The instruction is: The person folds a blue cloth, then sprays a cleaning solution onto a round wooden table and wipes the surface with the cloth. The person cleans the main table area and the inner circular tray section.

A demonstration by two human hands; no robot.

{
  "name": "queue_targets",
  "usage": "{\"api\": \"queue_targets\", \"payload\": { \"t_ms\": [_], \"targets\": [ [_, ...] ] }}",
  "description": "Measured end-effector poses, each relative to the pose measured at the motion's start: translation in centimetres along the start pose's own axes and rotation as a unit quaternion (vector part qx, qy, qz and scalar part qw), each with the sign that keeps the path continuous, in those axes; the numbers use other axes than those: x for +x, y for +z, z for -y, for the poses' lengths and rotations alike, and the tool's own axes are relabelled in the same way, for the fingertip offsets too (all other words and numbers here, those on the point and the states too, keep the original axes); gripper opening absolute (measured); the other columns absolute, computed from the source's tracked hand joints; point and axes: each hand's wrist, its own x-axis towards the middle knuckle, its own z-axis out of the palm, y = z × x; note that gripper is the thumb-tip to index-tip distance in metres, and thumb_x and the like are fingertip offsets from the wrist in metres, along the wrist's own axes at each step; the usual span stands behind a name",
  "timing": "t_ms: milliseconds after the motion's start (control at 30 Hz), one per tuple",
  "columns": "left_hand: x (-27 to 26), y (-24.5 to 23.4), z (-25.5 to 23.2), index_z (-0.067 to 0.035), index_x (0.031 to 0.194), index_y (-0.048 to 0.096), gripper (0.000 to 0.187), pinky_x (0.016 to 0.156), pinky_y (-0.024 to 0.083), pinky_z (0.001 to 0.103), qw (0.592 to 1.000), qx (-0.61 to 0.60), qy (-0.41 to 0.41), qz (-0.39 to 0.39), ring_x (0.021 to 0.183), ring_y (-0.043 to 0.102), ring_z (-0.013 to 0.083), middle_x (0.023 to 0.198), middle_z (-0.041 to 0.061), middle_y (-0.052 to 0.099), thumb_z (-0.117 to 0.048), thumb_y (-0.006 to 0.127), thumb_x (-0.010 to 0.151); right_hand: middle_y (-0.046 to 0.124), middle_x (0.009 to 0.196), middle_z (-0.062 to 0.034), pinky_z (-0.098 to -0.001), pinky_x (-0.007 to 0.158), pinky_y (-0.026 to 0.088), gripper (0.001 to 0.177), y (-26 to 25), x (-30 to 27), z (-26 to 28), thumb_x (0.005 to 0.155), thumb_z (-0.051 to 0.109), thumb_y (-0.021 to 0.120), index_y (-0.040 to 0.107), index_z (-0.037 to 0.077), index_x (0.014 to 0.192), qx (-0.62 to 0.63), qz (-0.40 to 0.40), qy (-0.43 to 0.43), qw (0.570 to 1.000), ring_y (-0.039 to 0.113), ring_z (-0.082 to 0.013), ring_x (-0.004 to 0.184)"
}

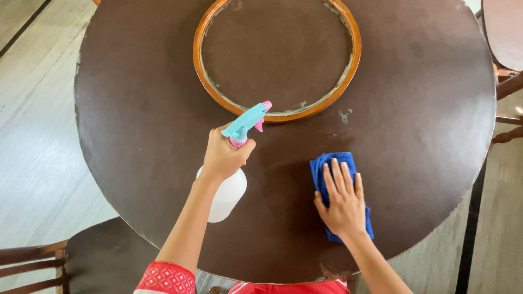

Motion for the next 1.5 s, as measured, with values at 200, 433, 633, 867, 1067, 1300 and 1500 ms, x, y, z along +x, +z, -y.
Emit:
{"api": "queue_targets", "payload": {
  "t_ms": [200,433,633,867,1067,1300,1500],
  "targets": [
    [-0.6,0.2,-0.1,0.0,0.075,0.059,0.01,0.045,0.045,0.027,1.0,0.001,-0.001,0.003,0.044,0.054,0.008,0.054,0.0,0.055,-0.005,0.066,0.078,0.039,0.164,-0.0133,-0.0547,0.125,0.02,0.068,0.3,-0.6,-5.9,0.093,0.037,0.056,0.045,0.01,0.155,-0.027,-0.046,0.053,0.997,0.033,-0.0316,0.153],
    [-1.4,0.5,-0.5,0.001,0.098,0.073,0.022,0.047,0.046,0.027,1.0,0.007,0.025,0.007,0.045,0.054,0.0075,0.054,0.0,0.056,-0.005,0.066,0.078,0.037,0.163,-0.0179,-0.0522,0.125,0.019,0.069,0.7,-1.2,-5.0,0.095,0.036,0.055,0.043,0.005,0.155,-0.018,-0.045,0.049,0.998,0.031,-0.0359,0.152],
    [-1.6,0.4,-0.7,0.0,0.1,0.073,0.025,0.048,0.047,0.028,1.0,0.027,0.016,-0.001,0.044,0.054,0.0084,0.054,0.001,0.056,-0.006,0.066,0.077,0.034,0.163,-0.0177,-0.0522,0.125,0.017,0.07,0.4,-2.7,-1.3,0.093,0.036,0.055,0.039,0.006,0.155,-0.001,-0.025,0.047,0.999,0.028,-0.0356,0.152],
    [-1.7,0.4,-0.7,-0.002,0.101,0.074,0.026,0.049,0.047,0.028,0.999,0.023,0.02,-0.008,0.045,0.053,0.0089,0.054,0.001,0.055,-0.006,0.065,0.077,0.034,0.162,-0.0169,-0.0523,0.123,0.017,0.071,0.1,-4.1,3.3,0.091,0.035,0.055,0.04,0.005,0.153,0.031,-0.017,0.029,0.999,0.028,-0.0352,0.151],
    [-1.9,0.5,-0.6,-0.003,0.103,0.075,0.028,0.05,0.047,0.028,0.999,0.039,0.023,-0.012,0.046,0.054,0.0084,0.054,0.001,0.057,-0.006,0.065,0.077,0.034,0.161,-0.0185,-0.0526,0.123,0.017,0.069,0.0,-5.1,8.4,0.091,0.034,0.054,0.041,0.002,0.151,0.061,-0.003,-0.02,0.998,0.027,-0.0351,0.151],
    [-2.3,0.4,-0.3,-0.003,0.108,0.075,0.033,0.051,0.046,0.028,0.994,0.057,0.078,-0.044,0.047,0.05,0.0098,0.054,0.003,0.055,-0.006,0.065,0.077,0.038,0.159,-0.0179,-0.054,0.122,0.019,0.068,-0.6,-6.3,11.7,0.088,0.029,0.059,0.044,0.002,0.149,0.125,0.015,-0.098,0.987,0.031,-0.0348,0.149],
    [-2.1,0.6,-0.6,-0.002,0.09,0.071,0.016,0.051,0.047,0.029,0.996,0.065,0.037,-0.038,0.045,0.053,0.0113,0.053,0.004,0.056,-0.008,0.065,0.077,0.039,0.158,-0.0166,-0.0538,0.121,0.021,0.068,-0.9,-6.2,10.0,0.088,0.029,0.06,0.046,0.004,0.149,0.122,0.012,-0.101,0.987,0.033,-0.0332,0.148]
  ]
}}
